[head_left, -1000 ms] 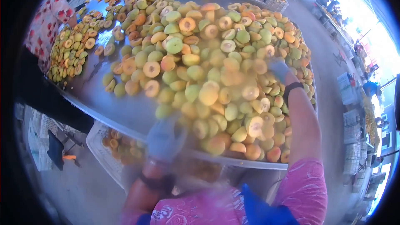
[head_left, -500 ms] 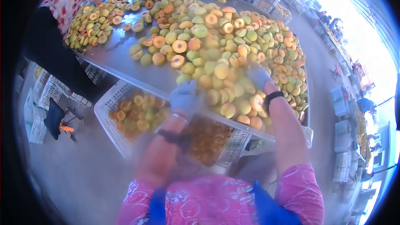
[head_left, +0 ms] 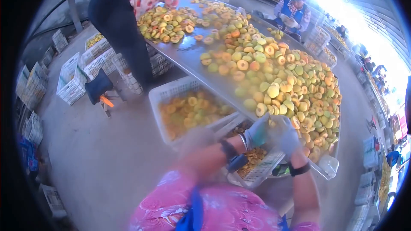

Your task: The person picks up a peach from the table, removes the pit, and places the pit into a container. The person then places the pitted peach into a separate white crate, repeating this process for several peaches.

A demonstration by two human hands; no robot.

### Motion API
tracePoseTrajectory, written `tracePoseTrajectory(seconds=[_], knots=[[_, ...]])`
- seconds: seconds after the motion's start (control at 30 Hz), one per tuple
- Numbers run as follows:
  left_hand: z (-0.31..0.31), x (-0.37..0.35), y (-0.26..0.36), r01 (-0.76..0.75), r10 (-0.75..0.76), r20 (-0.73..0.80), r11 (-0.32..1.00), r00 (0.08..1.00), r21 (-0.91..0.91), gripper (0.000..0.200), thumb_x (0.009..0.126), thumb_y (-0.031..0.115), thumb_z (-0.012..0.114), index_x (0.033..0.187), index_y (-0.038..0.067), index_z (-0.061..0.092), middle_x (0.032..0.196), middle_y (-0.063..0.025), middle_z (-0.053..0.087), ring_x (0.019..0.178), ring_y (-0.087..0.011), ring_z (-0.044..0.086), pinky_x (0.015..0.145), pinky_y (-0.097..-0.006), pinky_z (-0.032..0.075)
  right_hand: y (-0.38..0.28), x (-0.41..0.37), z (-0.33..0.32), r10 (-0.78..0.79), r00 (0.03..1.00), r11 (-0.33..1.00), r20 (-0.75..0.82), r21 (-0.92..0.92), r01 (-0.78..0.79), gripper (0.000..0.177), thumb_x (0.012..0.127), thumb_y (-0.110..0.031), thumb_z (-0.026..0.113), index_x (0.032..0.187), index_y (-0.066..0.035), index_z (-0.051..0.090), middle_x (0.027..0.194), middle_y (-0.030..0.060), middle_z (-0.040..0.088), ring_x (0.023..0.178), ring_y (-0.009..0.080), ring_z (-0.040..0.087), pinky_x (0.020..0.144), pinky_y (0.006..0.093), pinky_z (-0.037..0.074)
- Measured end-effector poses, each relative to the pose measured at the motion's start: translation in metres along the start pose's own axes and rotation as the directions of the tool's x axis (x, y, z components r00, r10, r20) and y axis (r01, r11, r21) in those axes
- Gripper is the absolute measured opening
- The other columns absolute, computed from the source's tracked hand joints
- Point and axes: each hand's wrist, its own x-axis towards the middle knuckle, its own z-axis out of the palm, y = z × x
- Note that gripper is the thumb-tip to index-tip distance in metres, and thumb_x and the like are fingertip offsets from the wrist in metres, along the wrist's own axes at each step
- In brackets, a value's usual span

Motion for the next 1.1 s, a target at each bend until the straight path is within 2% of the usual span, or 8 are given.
tracePoseTrajectory(seconds=[0.2,0.37,0.57,0.7,0.8,0.87,1.0,1.1], knots=[[-0.018,-0.031,-0.028,-0.381,0.339,0.258,0.915,0.904,0.132,0.038,0.097,0.025,0.056,0.13,0.006,0.053,0.127,-0.0099,0.06,0.114,-0.0234,0.059,0.096,-0.0366,0.049,0.001,-0.05,0.031,0.006,0.975,0.993,-0.222,0.113,0.02,0.04,0.083,-0.009,0.069,0.121,-0.007,0.057,0.124,0.0132,0.055,0.101,0.0304,0.062,0.089,0.039,0.051],[0.003,-0.093,-0.007,-0.166,0.52,0.452,-0.505,0.725,0.847,0.027,0.09,0.01,0.063,0.117,0.005,0.063,0.11,-0.009,0.068,0.1,-0.0218,0.065,0.086,-0.0373,0.053,-0.014,-0.086,0.052,0.312,0.938,0.891,-0.149,0.39,-0.234,0.033,0.089,-0.023,0.07,0.111,-0.003,0.054,0.1,0.0112,0.066,0.086,0.0212,0.063,0.079,0.0377,0.051],[0.0,-0.097,0.002,-0.439,0.551,0.305,0.125,0.776,0.89,0.028,0.093,0.018,0.061,0.117,0.004,0.055,0.11,-0.0114,0.066,0.096,-0.0235,0.066,0.089,-0.0372,0.053,-0.031,-0.105,0.059,0.315,0.924,0.629,0.215,0.683,-0.373,0.03,0.093,-0.026,0.063,0.112,-0.005,0.052,0.091,0.0094,0.062,0.076,0.0186,0.061,0.069,0.034,0.051],[0.015,-0.109,-0.003,-0.166,0.51,0.307,-0.303,0.803,0.938,0.038,0.092,0.017,0.063,0.125,0.003,0.051,0.117,-0.0135,0.064,0.103,-0.0241,0.064,0.089,-0.0376,0.052,-0.05,-0.101,0.05,0.297,0.91,0.585,0.29,0.698,-0.413,0.028,0.097,-0.029,0.056,0.114,-0.007,0.051,0.086,0.0079,0.061,0.065,0.0135,0.057,0.056,0.0297,0.047],[-0.049,-0.079,-0.016,-0.482,0.559,-0.019,0.732,0.829,0.482,0.04,0.087,0.013,0.067,0.124,0.002,0.053,0.116,-0.0141,0.065,0.103,-0.0252,0.063,0.088,-0.0375,0.051,-0.066,-0.097,0.043,0.35,0.879,0.547,0.324,0.691,-0.472,0.028,0.097,-0.028,0.055,0.114,-0.006,0.051,0.083,0.0076,0.061,0.066,0.0124,0.057,0.056,0.0296,0.047],[-0.016,-0.107,-0.017,-0.205,0.59,0.477,-0.469,0.651,0.859,0.035,0.089,0.013,0.063,0.121,0.001,0.056,0.112,-0.0151,0.066,0.099,-0.0269,0.065,0.089,-0.0374,0.051,-0.066,-0.093,0.043,0.372,0.869,0.582,0.328,0.646,-0.493,0.029,0.098,-0.029,0.054,0.114,-0.005,0.051,0.082,0.0099,0.061,0.067,0.0165,0.059,0.059,0.0327,0.049],[0.008,-0.112,-0.025,-0.158,0.529,0.422,-0.472,0.736,0.867,0.034,0.087,0.011,0.064,0.119,0.001,0.058,0.111,-0.0147,0.066,0.098,-0.0258,0.065,0.088,-0.0374,0.051,0.003,-0.09,0.106,-0.231,0.945,0.962,-0.23,0.091,0.257,0.034,0.099,-0.033,0.05,0.115,-0.003,0.051,0.086,0.0202,0.065,0.079,0.0361,0.064,0.074,0.0442,0.05],[0.003,-0.114,-0.035,-0.073,0.468,0.562,-0.721,0.682,0.689,0.033,0.093,0.014,0.057,0.124,0.001,0.056,0.117,-0.0132,0.064,0.103,-0.0237,0.064,0.092,-0.0371,0.05,-0.009,-0.095,0.097,-0.036,0.997,0.985,-0.072,0.164,0.048,0.036,0.099,-0.034,0.048,0.115,-0.002,0.051,0.095,0.0268,0.065,0.091,0.0474,0.061,0.082,0.0491,0.048]])
